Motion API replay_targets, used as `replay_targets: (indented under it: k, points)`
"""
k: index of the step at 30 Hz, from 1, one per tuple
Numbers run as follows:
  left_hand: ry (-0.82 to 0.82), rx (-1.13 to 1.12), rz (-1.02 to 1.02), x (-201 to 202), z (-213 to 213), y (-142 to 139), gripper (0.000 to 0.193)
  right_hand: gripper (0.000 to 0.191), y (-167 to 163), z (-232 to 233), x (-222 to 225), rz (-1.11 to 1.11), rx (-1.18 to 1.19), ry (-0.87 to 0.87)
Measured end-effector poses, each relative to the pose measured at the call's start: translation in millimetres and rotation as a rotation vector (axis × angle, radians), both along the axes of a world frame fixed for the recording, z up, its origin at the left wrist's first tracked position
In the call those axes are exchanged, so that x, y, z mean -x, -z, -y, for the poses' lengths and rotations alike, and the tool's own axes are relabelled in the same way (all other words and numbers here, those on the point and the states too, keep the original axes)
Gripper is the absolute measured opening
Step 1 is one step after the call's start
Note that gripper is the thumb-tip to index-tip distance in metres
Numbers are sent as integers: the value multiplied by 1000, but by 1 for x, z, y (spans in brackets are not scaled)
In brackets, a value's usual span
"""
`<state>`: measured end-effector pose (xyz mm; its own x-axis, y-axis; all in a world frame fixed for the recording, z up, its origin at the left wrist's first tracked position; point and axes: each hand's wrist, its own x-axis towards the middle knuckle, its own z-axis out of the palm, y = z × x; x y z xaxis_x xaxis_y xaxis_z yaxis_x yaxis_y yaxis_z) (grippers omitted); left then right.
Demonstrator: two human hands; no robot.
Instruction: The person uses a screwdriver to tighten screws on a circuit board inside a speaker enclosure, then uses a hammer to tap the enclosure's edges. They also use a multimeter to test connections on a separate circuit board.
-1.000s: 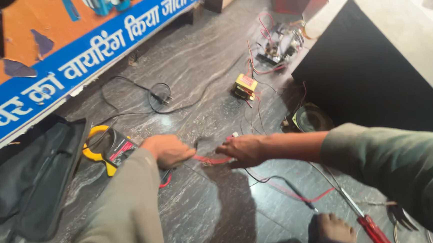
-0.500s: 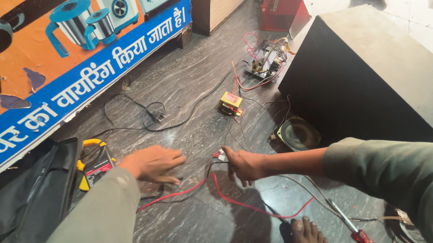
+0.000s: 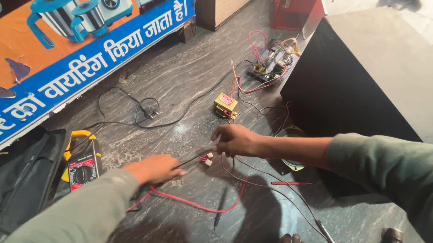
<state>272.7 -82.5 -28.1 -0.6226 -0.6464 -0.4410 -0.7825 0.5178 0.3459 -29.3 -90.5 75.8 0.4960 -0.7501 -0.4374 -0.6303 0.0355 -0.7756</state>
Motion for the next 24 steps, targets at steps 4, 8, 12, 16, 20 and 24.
replay_targets:
  k: [4,8,12,16,20,24]
  points:
    - [428,97,401,-63,-6,-28,30,30,13,15,32,-92,257,66]
    - [532,158,489,-132,-25,4,17,43,13,49,76,-449,158,220]
    - [437,18,497,-200,-40,-34,21,49,37,58,75,-801,298,-128]
    - [257,-27,525,-196,-48,-59,21,36,67,52,48,-888,305,-433]
    - [-431,1289,225,-11,-162,92,15,33,68,60,30,-718,455,-261]
    - [-576,1631,138,50,-191,133,17,26,51,80,25,-669,613,-203]
